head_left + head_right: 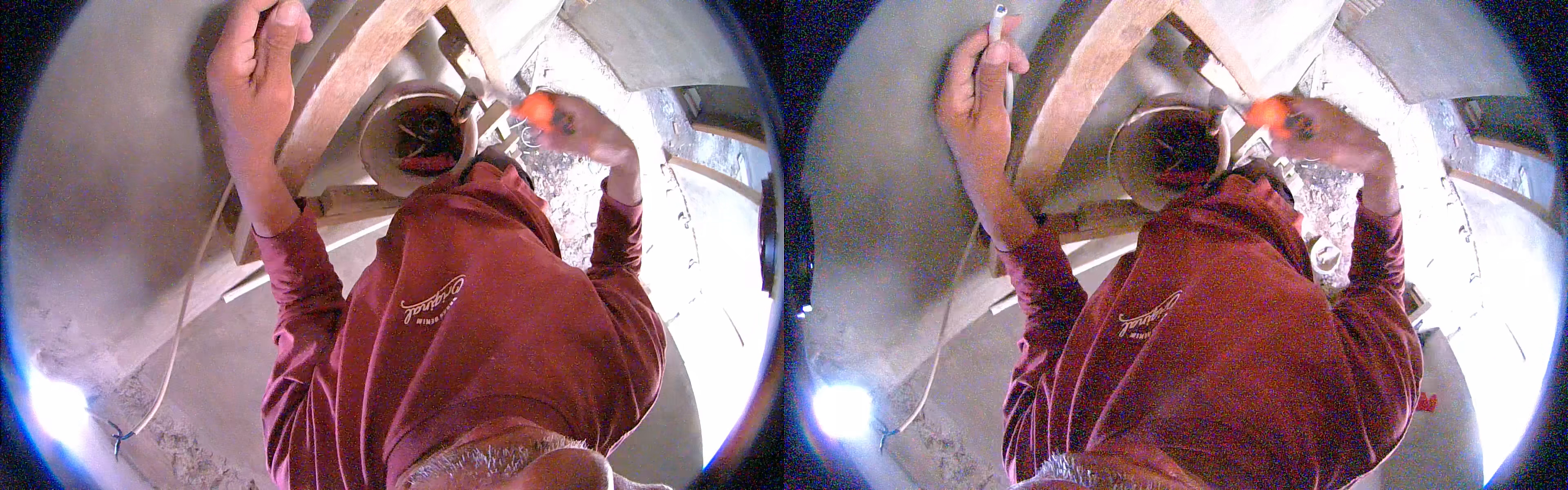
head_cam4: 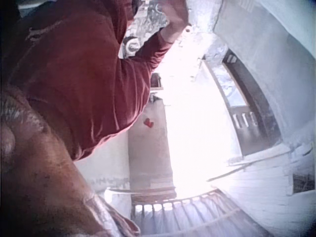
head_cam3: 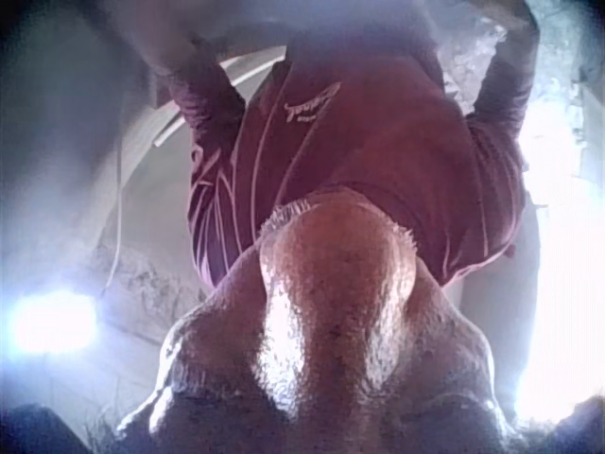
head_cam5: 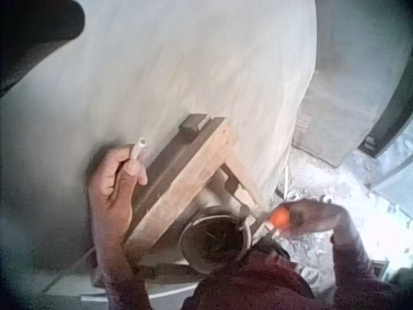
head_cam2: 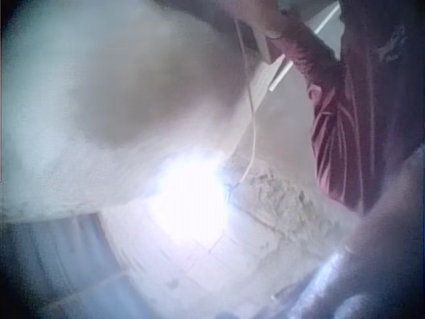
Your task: The person strips insulation from an electrical wire with pliers and a craft knife, then applies electrical tape to the wire ends.
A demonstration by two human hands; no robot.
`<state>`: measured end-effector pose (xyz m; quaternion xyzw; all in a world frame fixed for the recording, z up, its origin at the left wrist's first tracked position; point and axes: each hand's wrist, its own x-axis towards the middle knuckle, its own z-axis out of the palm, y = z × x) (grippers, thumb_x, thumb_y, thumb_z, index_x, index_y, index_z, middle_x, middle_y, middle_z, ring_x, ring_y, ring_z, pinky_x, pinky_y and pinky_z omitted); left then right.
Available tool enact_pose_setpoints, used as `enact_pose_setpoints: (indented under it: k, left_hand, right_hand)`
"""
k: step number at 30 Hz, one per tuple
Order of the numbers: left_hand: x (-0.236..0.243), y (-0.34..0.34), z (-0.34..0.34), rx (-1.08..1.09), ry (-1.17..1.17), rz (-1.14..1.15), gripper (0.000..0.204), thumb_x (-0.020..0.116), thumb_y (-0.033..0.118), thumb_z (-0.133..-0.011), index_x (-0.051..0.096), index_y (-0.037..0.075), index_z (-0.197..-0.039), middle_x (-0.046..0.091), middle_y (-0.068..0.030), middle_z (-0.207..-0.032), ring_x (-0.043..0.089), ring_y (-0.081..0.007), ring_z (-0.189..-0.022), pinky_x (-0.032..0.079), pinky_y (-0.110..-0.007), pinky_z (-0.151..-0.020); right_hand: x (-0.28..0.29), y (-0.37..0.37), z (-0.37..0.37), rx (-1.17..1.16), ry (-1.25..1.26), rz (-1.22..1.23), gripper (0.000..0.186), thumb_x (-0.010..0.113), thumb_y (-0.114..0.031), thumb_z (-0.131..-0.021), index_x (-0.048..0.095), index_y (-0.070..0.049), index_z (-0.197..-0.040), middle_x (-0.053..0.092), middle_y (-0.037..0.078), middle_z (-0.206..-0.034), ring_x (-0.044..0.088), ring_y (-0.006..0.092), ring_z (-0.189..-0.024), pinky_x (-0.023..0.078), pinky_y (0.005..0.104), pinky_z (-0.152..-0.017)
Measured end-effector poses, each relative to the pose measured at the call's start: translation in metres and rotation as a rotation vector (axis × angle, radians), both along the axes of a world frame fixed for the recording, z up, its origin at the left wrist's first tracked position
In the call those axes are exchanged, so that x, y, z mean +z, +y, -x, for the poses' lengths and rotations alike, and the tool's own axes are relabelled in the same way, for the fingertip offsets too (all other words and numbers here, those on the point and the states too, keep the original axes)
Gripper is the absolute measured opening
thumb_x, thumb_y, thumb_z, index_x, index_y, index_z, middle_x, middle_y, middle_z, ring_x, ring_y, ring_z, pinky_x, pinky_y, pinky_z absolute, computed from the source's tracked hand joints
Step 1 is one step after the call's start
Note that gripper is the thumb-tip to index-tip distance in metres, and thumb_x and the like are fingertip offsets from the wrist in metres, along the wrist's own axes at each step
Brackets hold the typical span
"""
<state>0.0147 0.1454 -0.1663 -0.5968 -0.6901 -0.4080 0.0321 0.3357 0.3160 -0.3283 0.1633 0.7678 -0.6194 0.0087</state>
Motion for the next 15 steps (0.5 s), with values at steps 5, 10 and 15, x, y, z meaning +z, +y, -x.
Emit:
enact_pose_setpoints:
  k: [5, 10, 15]
  left_hand:
    - [-0.003, -0.003, -0.006, 0.151, -0.059, 0.142, 0.025, 0.056, 0.011, -0.103, 0.069, 0.002, -0.122, 0.07, -0.0058, -0.089, 0.065, -0.0142, -0.082, 0.051, -0.028, -0.078]
    - [-0.009, 0.0, -0.03, 0.16, -0.137, 0.08, 0.023, 0.056, 0.019, -0.104, 0.062, -0.001, -0.113, 0.066, -0.0185, -0.089, 0.065, -0.0241, -0.081, 0.05, -0.036, -0.076]
    - [-0.015, 0.003, -0.008, 0.047, -0.078, 0.037, 0.02, 0.058, 0.016, -0.103, 0.062, -0.002, -0.111, 0.066, -0.0216, -0.095, 0.066, -0.0322, -0.084, 0.051, -0.04, -0.076]
  right_hand:
    - [-0.028, -0.061, 0.074, 0.469, -0.14, -0.366, 0.052, 0.075, -0.037, -0.086, 0.061, -0.001, -0.121, 0.066, 0.021, -0.111, 0.069, 0.0385, -0.092, 0.055, 0.0481, -0.083]
    - [-0.121, -0.115, 0.129, 0.137, -0.122, -0.425, 0.052, 0.074, -0.036, -0.086, 0.06, 0.0, -0.122, 0.063, 0.028, -0.118, 0.069, 0.0453, -0.097, 0.056, 0.0525, -0.084]
    - [-0.155, -0.131, 0.167, 0.128, -0.106, -0.603, 0.049, 0.066, -0.034, -0.09, 0.061, 0.0, -0.125, 0.059, 0.034, -0.123, 0.065, 0.0473, -0.105, 0.056, 0.0578, -0.086]
